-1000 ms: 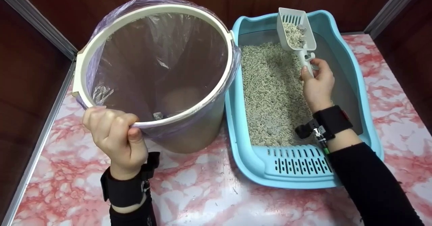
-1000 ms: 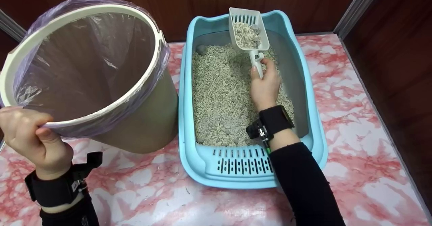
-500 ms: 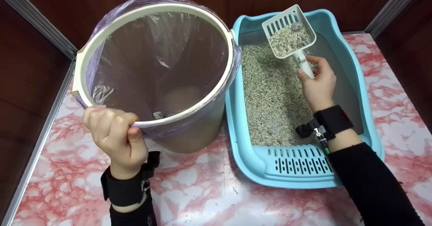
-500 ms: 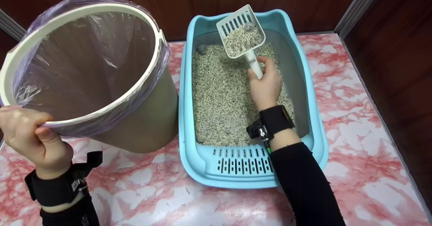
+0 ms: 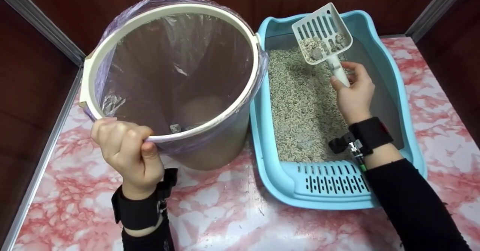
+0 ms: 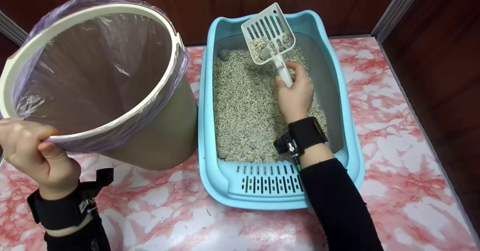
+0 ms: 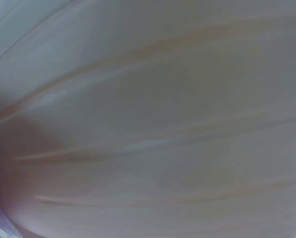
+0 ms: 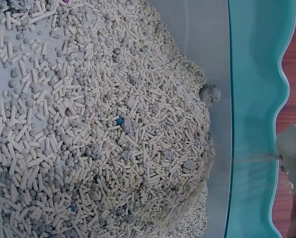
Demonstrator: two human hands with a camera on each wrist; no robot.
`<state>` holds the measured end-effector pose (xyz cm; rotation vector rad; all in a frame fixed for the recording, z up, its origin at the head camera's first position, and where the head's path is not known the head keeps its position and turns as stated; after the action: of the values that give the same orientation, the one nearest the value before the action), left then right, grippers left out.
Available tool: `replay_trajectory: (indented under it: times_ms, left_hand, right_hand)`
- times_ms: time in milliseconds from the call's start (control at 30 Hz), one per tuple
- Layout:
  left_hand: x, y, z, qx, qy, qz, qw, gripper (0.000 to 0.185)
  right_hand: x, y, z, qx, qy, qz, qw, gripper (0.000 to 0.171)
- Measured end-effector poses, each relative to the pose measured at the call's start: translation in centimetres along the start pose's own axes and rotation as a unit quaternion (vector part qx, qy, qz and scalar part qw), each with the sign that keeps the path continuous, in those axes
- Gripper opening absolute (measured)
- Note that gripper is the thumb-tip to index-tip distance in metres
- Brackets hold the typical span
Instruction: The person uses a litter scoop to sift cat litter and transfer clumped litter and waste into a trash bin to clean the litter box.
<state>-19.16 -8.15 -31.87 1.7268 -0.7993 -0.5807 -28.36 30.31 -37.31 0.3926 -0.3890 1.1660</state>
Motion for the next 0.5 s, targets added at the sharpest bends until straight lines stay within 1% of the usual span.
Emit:
replay_trajectory:
  times_ms: [200,333,500]
  left_hand:
    - [-0.09,0.03,-0.05,-0.001,0.0,-0.003,1.0,0.067]
    - [-0.14,0.03,-0.06,-0.002,0.0,-0.006,1.0,0.067]
    - [-0.16,0.03,-0.05,-0.004,-0.001,-0.006,1.0,0.066]
  right_hand:
    - [0.11,0.07,-0.02,-0.011,0.008,0.005,1.0,0.039]
    - [0.16,0.12,-0.1,-0.016,0.004,0.023,1.0,0.037]
    - [0.17,0.2,-0.26,-0.02,0.014,0.042,0.999,0.037]
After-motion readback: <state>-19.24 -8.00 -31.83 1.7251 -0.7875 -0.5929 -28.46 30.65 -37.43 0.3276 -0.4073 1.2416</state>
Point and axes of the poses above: each hand's wrist, its own y-axis towards the middle knuckle, its own x-axis out of the back of the hand, z = x × y, the point moved 1 cm from there along y, towards the middle knuckle, and after that the axes turned 8 degrees about z, right-handed, at the moved point
